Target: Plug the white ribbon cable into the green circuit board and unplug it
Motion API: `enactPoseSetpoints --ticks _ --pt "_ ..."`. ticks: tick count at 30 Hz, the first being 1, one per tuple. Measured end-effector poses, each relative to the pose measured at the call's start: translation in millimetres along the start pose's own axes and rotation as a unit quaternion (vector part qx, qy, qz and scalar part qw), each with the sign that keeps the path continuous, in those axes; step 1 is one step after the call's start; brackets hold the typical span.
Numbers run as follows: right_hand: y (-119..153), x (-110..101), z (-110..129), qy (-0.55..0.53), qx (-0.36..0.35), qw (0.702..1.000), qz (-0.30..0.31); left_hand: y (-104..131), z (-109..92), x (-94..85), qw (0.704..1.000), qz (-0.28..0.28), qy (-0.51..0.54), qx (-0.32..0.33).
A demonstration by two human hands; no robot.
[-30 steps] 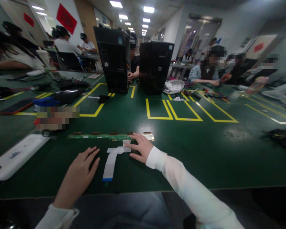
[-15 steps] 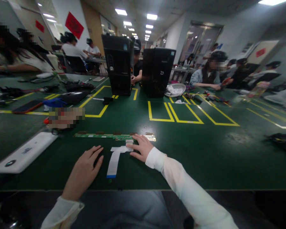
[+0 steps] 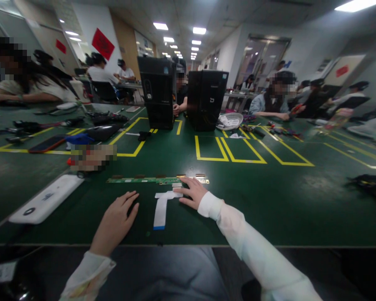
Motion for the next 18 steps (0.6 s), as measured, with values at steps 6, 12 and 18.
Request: enactPoseSetpoints --ticks 6,12,18 --pt "49.1 -15.1 -48.8 -0.057 0.020 0.998 -0.031 0.4 1.1 0.6 1.000 -0.004 0.004 0.002" --pt "105.4 -32.9 -78.8 -0.051 0.073 0.994 -0.062 0.7 2.9 0.7 1.000 -0.013 0.012 0.005" --pt "149.3 -36.0 -106.3 -0.025 0.135 0.988 -0.071 1.5 3.9 1.9 1.000 -0.014 0.008 0.009"
Point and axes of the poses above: each hand's wrist, its own y-axis away from the middle knuckle, its own x-axis out of the palm, z = x × y, the point moved 9 cm from there along -y, towards the middle knuckle, and after that the axes turned 11 degrees about y, right-handed, at the moved point
